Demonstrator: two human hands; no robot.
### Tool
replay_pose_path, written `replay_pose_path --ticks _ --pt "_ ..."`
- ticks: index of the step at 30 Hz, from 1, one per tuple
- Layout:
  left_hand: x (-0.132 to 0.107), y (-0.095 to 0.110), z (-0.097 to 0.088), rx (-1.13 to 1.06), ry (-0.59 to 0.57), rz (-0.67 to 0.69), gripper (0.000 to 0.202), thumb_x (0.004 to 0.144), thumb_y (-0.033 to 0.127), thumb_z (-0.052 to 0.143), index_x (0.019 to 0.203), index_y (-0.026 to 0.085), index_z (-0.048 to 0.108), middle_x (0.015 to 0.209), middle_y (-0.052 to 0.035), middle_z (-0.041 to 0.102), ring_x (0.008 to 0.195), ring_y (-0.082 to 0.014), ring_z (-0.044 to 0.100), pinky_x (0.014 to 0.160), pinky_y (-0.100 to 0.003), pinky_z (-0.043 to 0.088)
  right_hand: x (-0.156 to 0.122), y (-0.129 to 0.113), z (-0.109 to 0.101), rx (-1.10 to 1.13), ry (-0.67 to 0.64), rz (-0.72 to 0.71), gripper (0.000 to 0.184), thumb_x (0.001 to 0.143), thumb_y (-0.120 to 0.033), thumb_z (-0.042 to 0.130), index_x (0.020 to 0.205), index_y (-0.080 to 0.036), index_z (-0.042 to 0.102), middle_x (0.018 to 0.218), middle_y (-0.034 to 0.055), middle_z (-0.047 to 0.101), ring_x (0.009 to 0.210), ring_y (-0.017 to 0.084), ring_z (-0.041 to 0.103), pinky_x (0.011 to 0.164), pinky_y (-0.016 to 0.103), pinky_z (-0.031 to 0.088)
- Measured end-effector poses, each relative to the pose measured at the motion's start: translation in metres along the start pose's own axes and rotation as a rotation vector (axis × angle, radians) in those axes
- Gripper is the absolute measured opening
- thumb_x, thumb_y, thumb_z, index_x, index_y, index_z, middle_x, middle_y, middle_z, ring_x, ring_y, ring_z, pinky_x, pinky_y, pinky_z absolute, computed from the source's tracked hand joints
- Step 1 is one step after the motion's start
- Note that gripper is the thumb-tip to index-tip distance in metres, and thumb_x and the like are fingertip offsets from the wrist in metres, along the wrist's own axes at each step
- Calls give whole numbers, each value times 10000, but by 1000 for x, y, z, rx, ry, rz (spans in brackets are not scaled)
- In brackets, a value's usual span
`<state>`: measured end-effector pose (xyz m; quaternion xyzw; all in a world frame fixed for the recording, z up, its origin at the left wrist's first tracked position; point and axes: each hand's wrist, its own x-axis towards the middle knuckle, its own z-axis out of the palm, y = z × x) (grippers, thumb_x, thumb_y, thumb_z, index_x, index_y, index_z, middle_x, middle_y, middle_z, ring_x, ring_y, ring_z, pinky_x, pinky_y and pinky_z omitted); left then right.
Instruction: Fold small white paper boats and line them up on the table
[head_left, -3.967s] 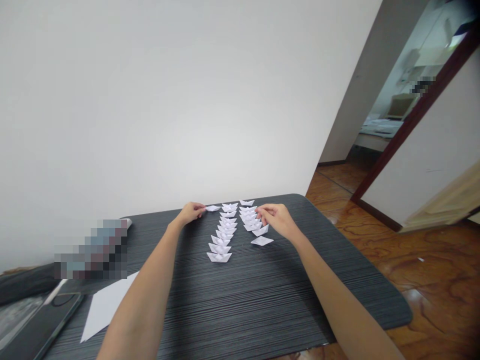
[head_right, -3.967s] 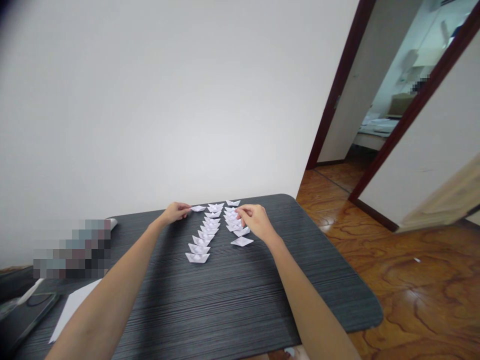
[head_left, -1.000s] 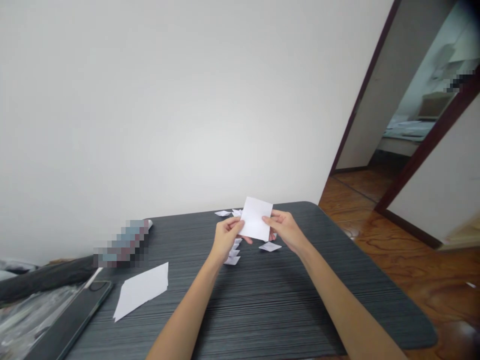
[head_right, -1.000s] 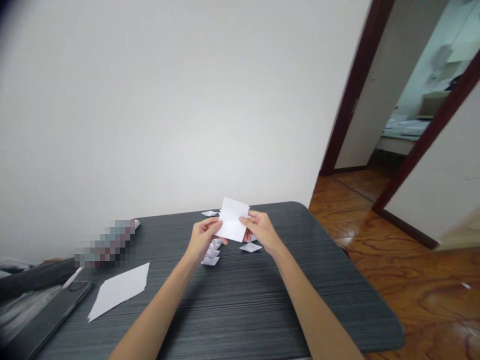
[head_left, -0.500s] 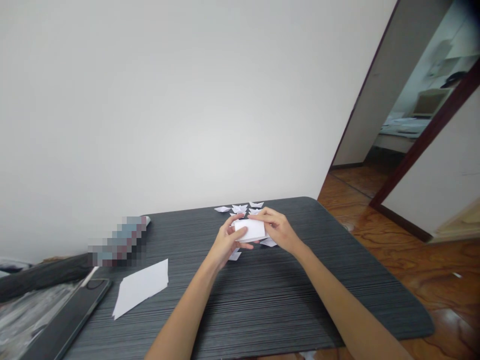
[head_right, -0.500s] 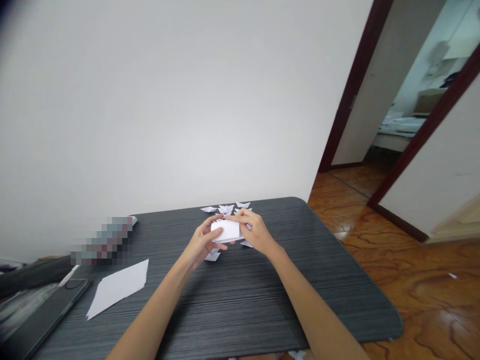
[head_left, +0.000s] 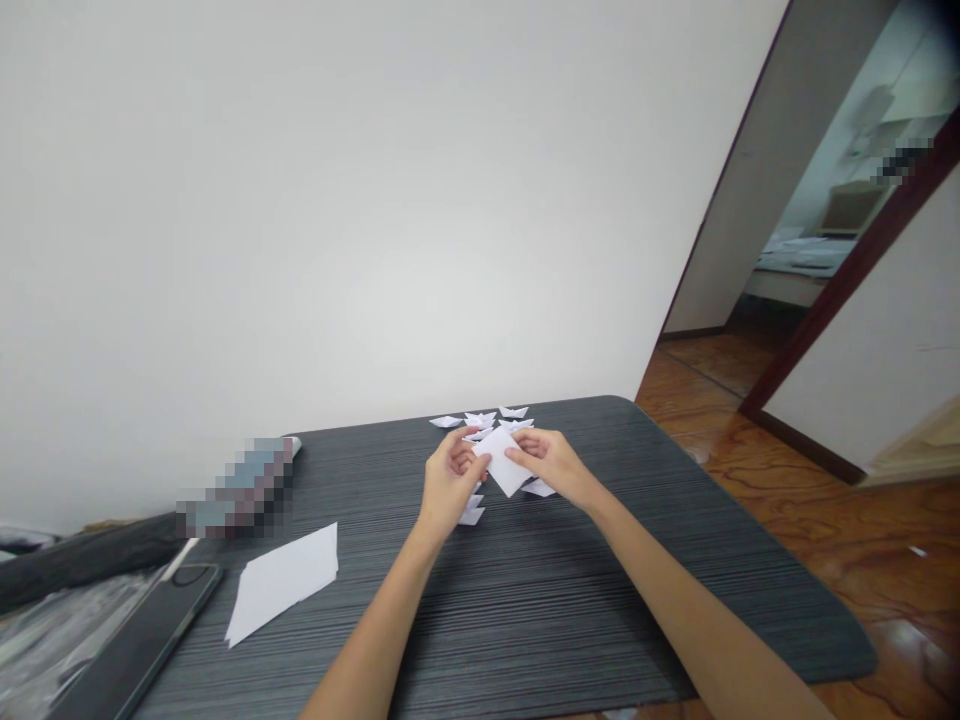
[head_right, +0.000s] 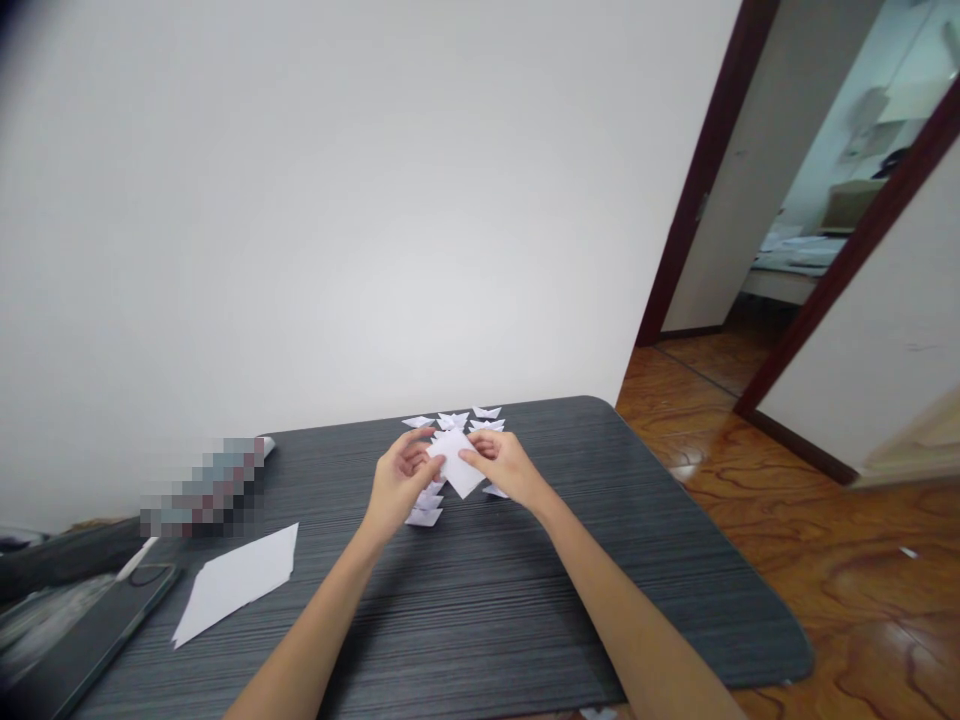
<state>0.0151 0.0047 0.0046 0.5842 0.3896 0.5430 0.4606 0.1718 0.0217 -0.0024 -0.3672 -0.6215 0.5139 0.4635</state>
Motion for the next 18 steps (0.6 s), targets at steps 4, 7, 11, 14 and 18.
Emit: replay_pose_path --ticks 4,7,11,14,18 --pt "1 -8 0 48 163 85 249 657 223 621 878 112 592 669 -9 538 521 -60 470 483 -177 400 -3 -3 2 83 -81 -3 500 690 -275 592 1142 -209 388 650 -24 588 546 108 565 506 214 431" --pt "1 -12 -3 107 173 85 260 662 248 621 888 119 630 721 -39 578 584 -85 499 493 -182 406 -5 -6 1 33 -97 -71 326 700 -256 583 1002 -187 482 721 0 585 648 113 577 595 227 451" --pt "0 -13 -2 124 168 88 293 661 267 622 917 125 638 737 -43 590 588 -94 514 499 -192 418 -3 -4 -1 -22 -34 -83 163 686 -263 591 787 -147 535 765 25 580 710 128 572 671 255 451" --pt "-1 -13 1 127 155 98 310 653 266 628 930 127 637 715 -30 585 544 -83 505 497 -197 424 -1 -2 -1 -61 43 -102 148 697 -280 574 717 -138 536 715 21 573 676 126 561 652 256 446" --pt "-2 -11 3 139 131 74 248 655 271 622 847 116 650 643 -23 594 504 -84 504 497 -202 429 -1 0 1 -93 82 -143 162 699 -295 568 710 -137 535 704 24 577 667 130 557 641 259 447"
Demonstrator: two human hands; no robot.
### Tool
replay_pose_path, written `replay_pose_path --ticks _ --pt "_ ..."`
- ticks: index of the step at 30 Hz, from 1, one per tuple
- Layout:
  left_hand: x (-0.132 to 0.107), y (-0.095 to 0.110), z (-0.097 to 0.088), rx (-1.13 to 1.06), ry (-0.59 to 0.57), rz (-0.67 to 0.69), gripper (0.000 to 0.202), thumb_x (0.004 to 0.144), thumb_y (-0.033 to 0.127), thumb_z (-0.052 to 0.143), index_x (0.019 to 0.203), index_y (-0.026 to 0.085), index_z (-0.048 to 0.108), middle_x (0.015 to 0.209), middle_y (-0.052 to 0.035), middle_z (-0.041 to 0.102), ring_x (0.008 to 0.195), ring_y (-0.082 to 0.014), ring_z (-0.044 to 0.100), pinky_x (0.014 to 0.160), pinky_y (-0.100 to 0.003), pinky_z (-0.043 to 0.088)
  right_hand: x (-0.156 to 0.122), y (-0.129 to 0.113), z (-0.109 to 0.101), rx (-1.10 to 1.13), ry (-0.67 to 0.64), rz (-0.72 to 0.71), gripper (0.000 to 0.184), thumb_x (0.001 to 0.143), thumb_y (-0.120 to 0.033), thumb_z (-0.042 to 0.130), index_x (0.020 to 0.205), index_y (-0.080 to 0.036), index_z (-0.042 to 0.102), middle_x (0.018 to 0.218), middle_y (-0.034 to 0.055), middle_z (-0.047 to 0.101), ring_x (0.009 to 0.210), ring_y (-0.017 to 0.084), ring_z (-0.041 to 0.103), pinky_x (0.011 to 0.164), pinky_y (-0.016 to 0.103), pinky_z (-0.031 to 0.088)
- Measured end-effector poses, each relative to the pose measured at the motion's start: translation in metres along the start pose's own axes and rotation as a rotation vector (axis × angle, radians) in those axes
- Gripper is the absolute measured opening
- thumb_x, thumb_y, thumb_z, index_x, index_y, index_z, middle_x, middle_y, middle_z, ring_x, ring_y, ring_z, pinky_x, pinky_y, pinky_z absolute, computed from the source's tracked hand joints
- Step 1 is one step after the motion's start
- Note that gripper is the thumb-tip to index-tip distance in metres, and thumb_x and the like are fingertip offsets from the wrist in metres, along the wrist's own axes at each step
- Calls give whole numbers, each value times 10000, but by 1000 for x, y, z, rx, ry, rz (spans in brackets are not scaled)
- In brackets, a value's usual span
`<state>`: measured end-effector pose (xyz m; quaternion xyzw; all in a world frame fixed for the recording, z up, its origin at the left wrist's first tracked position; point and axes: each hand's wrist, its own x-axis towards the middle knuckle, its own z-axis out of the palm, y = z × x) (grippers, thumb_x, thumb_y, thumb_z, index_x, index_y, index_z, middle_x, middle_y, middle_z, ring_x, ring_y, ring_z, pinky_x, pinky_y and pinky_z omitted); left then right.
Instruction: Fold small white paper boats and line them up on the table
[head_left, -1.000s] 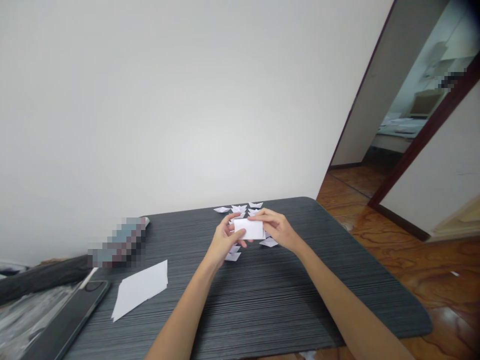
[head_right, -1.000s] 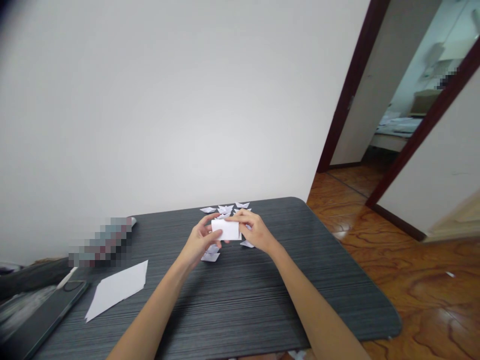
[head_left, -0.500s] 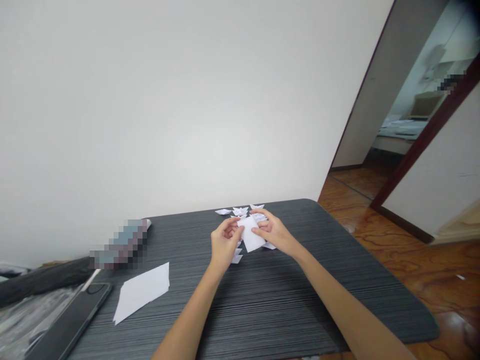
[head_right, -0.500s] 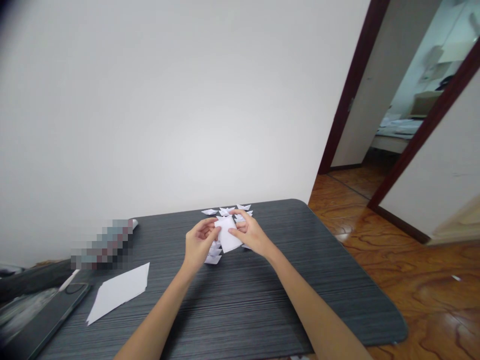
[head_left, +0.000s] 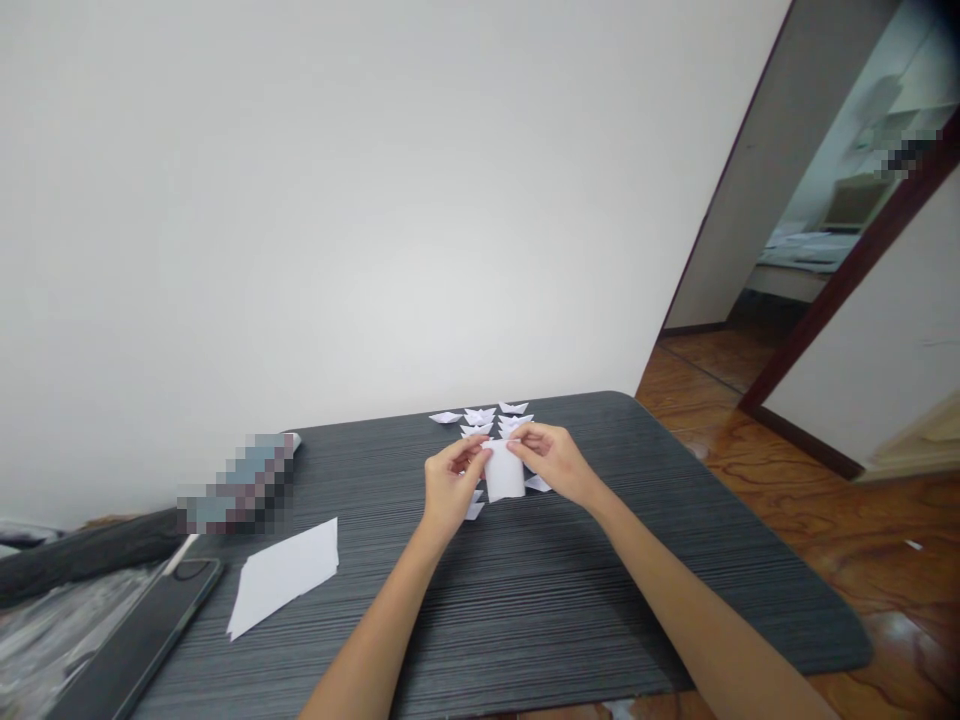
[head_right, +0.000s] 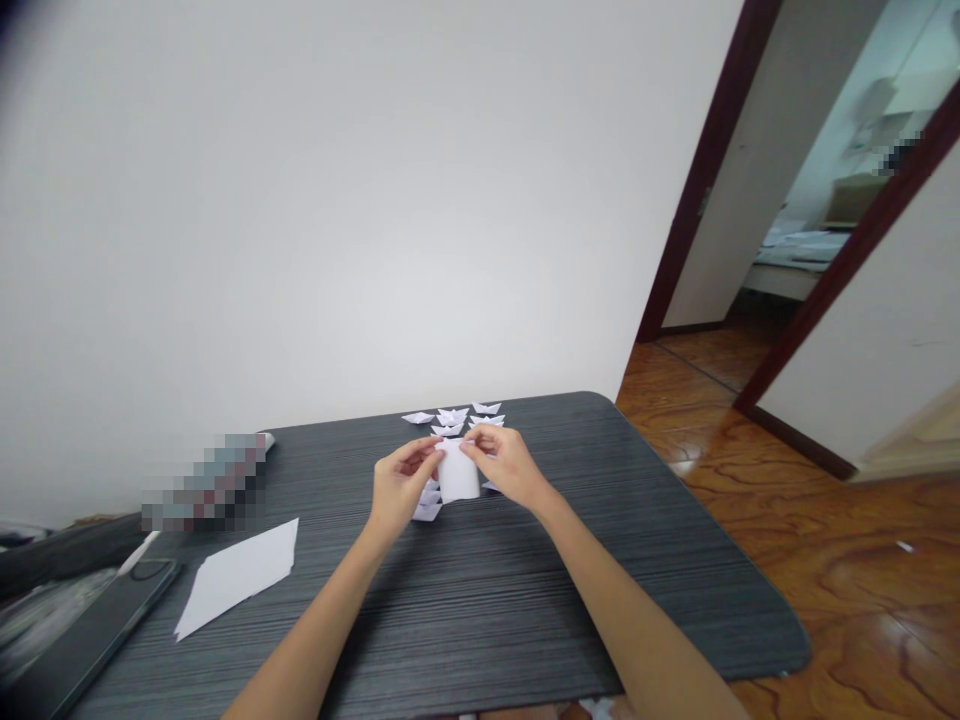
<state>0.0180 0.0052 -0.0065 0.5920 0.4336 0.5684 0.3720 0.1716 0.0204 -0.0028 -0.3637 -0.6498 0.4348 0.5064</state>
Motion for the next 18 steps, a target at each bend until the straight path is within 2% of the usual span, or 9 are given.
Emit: replay_pose_path --ticks 6,18 --pt "0 3 -2 18 27 -9 214 648 274 627 799 125 651 615 -17 604 496 -88 506 509 -204 426 -3 -4 0 -46 -16 -31 161 716 -303 551 713 -143 537 690 25 568 656 128 548 626 254 448" --pt "1 -1 -2 2 67 -51 209 619 285 653 754 126 664 626 -29 634 554 -112 544 551 -221 440 -4 -8 0 -14 -29 -3 171 702 -313 564 690 -146 534 647 14 566 608 118 540 577 241 438"
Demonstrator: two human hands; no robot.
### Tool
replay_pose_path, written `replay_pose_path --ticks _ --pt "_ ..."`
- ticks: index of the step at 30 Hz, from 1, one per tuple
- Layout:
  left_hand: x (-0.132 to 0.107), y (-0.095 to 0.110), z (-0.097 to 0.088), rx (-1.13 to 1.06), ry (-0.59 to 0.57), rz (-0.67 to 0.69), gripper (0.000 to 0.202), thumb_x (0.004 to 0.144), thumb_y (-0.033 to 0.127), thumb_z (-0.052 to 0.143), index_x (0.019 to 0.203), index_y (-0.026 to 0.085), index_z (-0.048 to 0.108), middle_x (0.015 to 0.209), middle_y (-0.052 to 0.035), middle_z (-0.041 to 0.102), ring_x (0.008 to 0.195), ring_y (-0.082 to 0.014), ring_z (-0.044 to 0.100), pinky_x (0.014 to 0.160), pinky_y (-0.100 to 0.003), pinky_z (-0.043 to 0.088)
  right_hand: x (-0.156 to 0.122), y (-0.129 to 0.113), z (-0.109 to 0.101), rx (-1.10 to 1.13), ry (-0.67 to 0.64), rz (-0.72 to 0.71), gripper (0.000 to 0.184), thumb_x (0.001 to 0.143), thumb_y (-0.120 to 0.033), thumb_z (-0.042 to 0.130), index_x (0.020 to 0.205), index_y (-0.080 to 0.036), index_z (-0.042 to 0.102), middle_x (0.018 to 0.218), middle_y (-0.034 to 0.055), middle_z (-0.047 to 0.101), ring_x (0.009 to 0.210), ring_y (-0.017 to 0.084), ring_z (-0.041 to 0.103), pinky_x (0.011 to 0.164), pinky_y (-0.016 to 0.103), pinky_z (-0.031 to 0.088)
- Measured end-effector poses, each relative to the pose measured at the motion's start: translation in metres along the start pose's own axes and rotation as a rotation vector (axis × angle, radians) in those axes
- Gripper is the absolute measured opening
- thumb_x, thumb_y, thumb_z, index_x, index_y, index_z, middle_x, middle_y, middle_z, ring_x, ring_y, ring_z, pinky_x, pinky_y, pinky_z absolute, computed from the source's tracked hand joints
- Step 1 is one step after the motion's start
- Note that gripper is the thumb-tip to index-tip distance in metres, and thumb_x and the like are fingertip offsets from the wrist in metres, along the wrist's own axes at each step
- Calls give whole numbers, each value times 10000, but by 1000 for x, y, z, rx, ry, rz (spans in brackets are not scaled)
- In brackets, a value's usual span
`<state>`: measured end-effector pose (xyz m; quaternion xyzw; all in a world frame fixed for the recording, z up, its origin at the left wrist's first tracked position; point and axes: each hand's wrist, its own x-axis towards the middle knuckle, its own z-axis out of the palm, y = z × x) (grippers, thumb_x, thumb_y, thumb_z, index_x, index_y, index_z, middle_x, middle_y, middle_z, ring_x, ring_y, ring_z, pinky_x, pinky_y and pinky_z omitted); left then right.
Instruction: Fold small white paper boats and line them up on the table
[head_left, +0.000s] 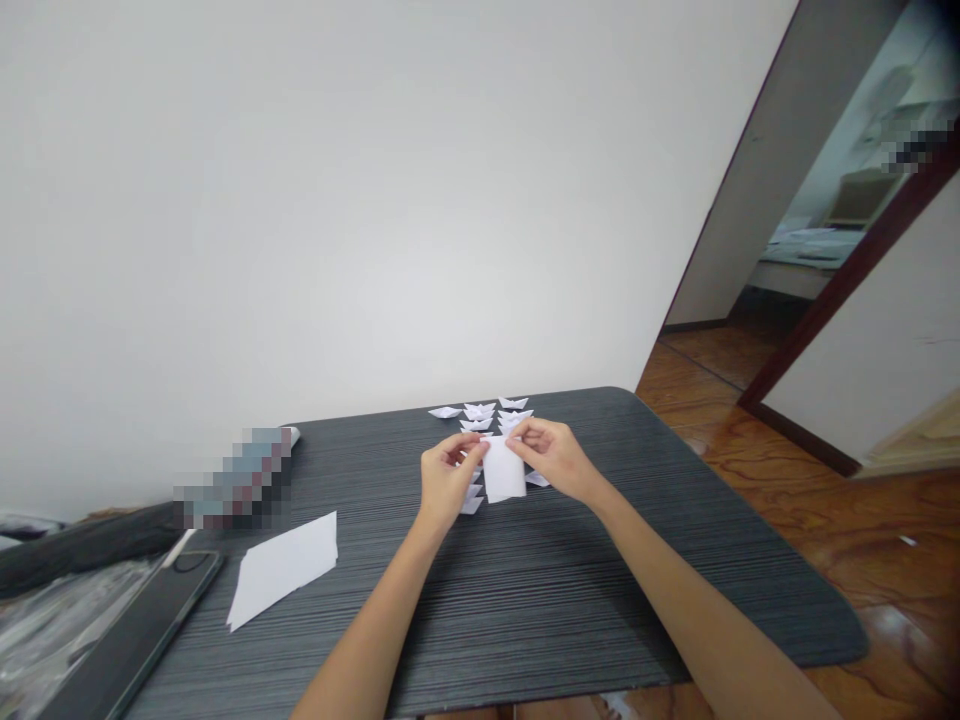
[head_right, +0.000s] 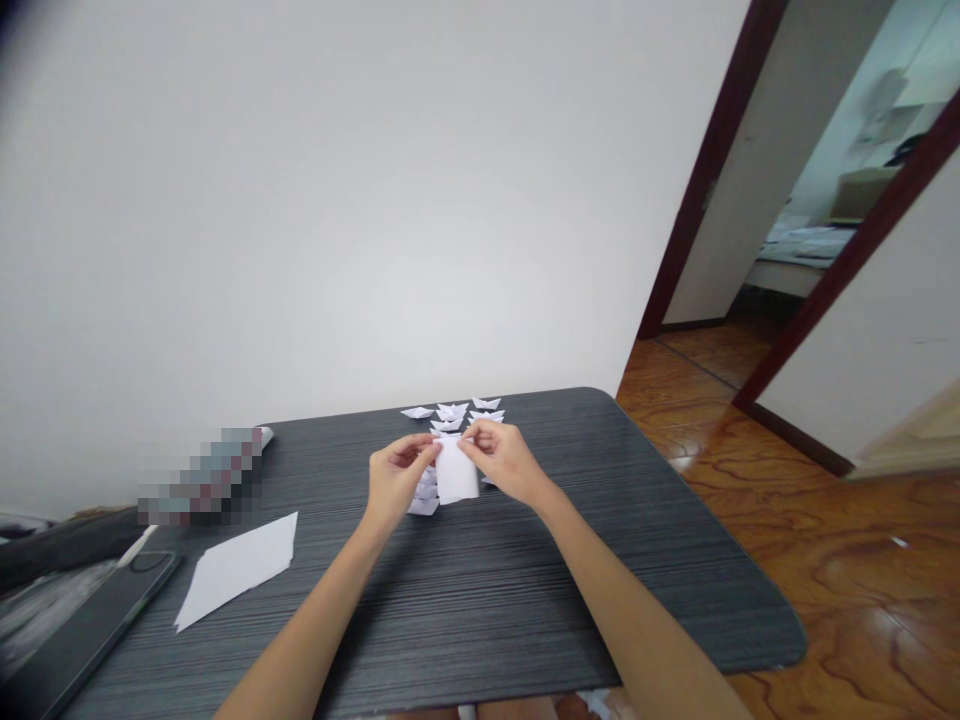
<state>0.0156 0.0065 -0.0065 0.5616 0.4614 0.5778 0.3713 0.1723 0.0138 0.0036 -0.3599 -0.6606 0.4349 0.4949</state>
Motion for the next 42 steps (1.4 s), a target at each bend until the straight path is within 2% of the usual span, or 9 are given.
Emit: replay_pose_path --ticks 18,23,26,29,35,39,42 --pt "-1 6 -1 -15 -23 21 208 619 276 652 764 127 669 670 -43 649 579 -114 551 565 -219 447 -1 -1 0 56 -1 74 197 680 -332 583 713 -146 528 655 17 598 590 121 567 534 230 444" --pt "-1 8 0 -42 -22 -7 213 603 267 664 761 124 669 692 -44 656 556 -100 545 544 -208 443 0 -3 -2 119 -31 115 263 676 -311 593 877 -156 526 592 -15 592 542 114 567 501 215 424" --pt "-1 11 1 -68 -30 -47 218 591 260 674 754 115 663 654 -35 646 527 -89 530 513 -198 430 1 -1 -4 151 -24 156 256 652 -295 617 845 -136 565 648 14 624 586 124 585 550 233 441" --pt "1 11 1 -111 -69 -94 234 583 262 680 752 102 655 553 -12 611 460 -76 494 461 -193 400 3 2 -4 189 3 189 234 621 -299 643 769 -125 592 679 28 639 597 129 589 573 247 448" --pt "4 8 -2 -187 -204 -142 225 576 283 689 688 98 629 446 19 554 389 -70 459 427 -205 382 4 1 -4 239 65 194 253 601 -308 659 768 -126 604 697 38 658 589 129 590 582 260 457" --pt "3 10 -3 -146 -289 -144 219 608 315 663 644 102 632 424 8 552 364 -72 446 395 -203 363 4 1 -5 252 90 199 237 597 -293 665 760 -130 609 688 35 661 585 126 588 581 257 459" --pt "1 13 -2 -94 -293 -120 216 632 319 642 627 103 628 412 9 543 352 -68 434 383 -195 350 4 1 -4 276 86 200 223 605 -282 662 761 -131 611 681 30 661 585 119 586 580 248 462"
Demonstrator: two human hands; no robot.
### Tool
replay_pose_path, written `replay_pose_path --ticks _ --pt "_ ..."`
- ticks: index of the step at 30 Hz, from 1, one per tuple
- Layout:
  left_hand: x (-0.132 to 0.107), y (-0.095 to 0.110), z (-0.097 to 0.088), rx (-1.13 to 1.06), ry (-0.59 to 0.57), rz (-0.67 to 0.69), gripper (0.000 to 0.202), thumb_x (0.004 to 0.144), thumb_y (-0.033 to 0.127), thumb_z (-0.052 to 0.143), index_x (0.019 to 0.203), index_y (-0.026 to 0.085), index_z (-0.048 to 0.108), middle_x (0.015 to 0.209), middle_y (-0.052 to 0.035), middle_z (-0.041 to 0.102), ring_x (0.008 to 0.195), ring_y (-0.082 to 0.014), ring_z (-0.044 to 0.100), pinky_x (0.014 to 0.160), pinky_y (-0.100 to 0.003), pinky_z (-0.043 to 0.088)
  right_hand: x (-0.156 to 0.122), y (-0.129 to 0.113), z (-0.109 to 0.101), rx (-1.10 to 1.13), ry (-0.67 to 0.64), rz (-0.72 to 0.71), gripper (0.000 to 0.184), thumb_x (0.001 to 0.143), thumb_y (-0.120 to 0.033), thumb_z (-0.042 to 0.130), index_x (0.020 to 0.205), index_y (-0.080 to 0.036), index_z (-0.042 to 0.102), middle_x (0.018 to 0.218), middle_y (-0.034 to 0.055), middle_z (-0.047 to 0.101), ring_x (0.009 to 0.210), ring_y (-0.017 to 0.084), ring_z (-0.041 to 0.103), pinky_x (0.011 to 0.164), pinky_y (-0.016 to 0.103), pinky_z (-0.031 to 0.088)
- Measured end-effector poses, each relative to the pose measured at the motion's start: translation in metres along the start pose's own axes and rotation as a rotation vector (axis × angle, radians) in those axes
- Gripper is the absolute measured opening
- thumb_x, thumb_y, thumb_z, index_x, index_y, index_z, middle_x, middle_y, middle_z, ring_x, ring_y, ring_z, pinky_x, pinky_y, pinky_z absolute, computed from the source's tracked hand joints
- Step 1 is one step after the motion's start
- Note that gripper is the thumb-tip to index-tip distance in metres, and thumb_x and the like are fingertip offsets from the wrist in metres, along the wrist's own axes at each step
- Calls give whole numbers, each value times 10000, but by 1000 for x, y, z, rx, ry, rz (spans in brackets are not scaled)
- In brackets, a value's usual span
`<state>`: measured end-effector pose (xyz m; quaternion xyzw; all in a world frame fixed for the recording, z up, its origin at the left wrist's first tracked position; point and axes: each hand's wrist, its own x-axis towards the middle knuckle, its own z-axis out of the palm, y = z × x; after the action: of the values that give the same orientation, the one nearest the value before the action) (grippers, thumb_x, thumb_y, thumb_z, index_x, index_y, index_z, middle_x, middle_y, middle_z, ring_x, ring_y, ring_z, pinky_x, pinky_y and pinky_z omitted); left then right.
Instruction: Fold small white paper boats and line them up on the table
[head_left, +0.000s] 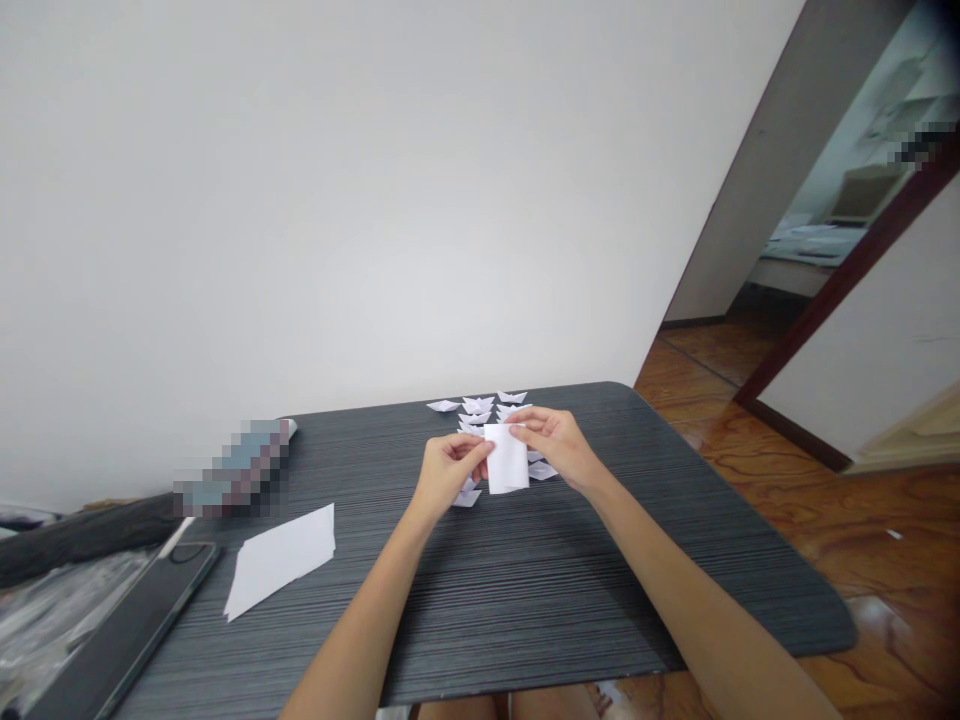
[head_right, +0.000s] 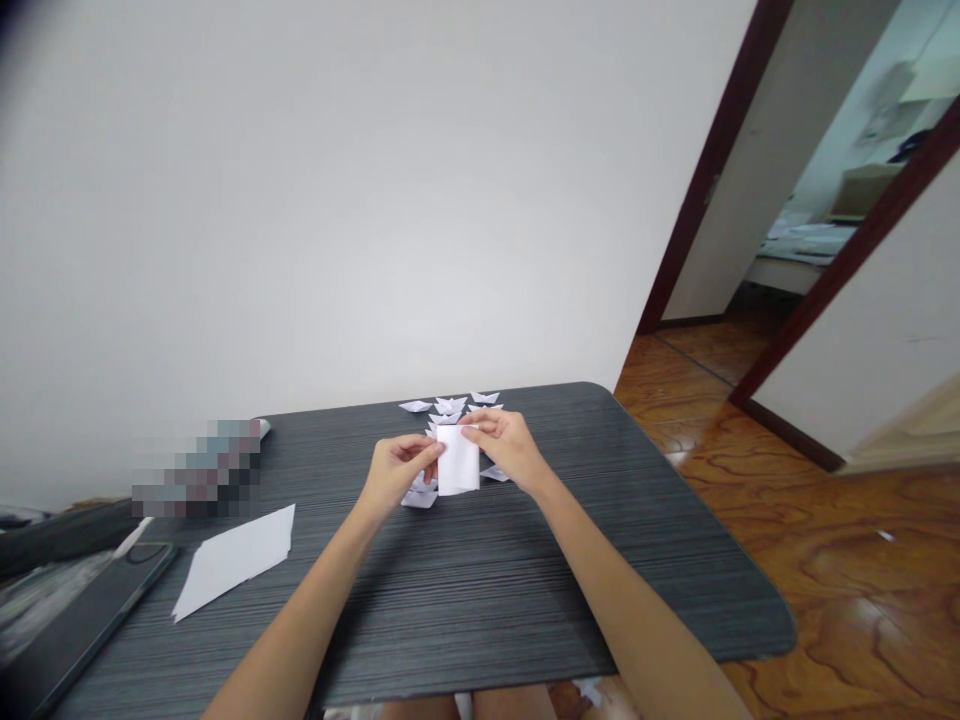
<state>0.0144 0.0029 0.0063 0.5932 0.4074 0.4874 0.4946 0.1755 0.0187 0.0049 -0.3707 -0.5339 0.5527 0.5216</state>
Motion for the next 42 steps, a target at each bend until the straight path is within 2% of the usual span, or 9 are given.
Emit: replay_pose_path --ticks 6,11,20,31,38,42 --pt "-2 0 2 85 119 55 210 658 321 614 600 120 600 400 30 511 340 -57 411 365 -179 327 -2 1 2 58 -18 68 285 634 -285 653 869 -132 607 690 36 668 599 125 601 580 247 480" --pt "-1 -1 1 146 184 67 218 657 330 607 578 127 590 382 34 498 325 -61 405 351 -181 318 -2 4 2 76 -120 182 268 646 -269 655 849 -97 624 675 58 670 608 137 619 585 247 491" --pt "-1 2 0 149 165 61 220 658 322 599 573 119 591 373 38 495 326 -60 412 369 -177 334 0 8 1 93 -133 188 276 650 -278 656 853 -91 641 672 61 675 573 126 615 557 230 484" --pt "1 -4 -2 103 130 69 187 677 297 597 623 118 603 427 24 542 364 -88 496 402 -188 390 -2 7 0 75 -124 164 268 641 -251 658 861 -97 647 685 63 678 591 135 624 568 239 502" --pt "1 -5 -4 113 116 98 193 695 294 586 614 119 589 411 33 520 347 -70 463 389 -176 365 -2 5 1 42 -75 182 214 617 -278 673 713 -89 648 604 48 658 533 117 606 518 211 484" --pt "-1 -4 -4 126 103 109 207 702 297 579 596 120 573 394 38 508 338 -59 433 381 -171 349 -1 5 1 33 -59 200 255 622 -344 657 630 -91 632 546 33 633 478 109 578 483 218 466"
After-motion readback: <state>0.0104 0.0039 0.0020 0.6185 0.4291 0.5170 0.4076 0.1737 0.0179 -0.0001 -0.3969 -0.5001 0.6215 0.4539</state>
